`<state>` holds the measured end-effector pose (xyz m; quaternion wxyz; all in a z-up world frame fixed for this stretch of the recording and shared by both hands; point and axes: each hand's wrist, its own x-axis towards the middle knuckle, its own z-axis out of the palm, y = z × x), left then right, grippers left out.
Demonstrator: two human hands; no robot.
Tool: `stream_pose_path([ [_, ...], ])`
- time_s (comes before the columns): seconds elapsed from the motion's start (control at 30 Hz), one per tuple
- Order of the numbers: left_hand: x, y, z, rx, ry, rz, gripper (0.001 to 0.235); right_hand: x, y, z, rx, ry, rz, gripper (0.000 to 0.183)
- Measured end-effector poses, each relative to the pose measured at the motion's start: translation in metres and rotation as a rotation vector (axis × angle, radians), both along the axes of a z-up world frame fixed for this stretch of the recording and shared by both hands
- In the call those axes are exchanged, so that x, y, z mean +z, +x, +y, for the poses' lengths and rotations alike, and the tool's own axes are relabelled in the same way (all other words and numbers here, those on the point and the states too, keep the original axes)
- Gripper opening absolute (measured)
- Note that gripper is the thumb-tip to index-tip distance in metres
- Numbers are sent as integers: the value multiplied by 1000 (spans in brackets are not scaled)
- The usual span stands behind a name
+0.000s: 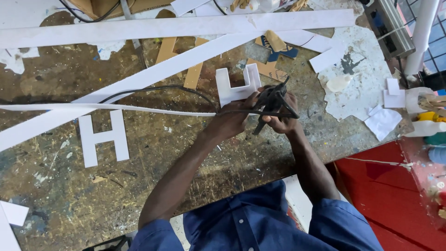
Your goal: Using a heat gun to soften plastic strips and bending them to form the edges of a 3D letter sign, then securing them with glue.
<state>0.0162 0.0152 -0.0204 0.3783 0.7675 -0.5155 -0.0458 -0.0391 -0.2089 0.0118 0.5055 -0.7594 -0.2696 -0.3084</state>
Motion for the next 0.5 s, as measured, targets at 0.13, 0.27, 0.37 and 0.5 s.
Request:
stream_pose_path([
  [0.13,2,-2,2,-16,2,-54,79,27,-1,12,23,-5,2,56],
  [0.27,-3,-6,1,40,-7,5,76,19,-2,10,-18,-3,-28,57],
  [0.37,2,-3,-1,72,4,-16,68,16,-3,10,-38,-6,-28,56],
  [0.5,21,-10,-10,99,-23,27,70,26,-3,17,-51,-15,-47,58],
])
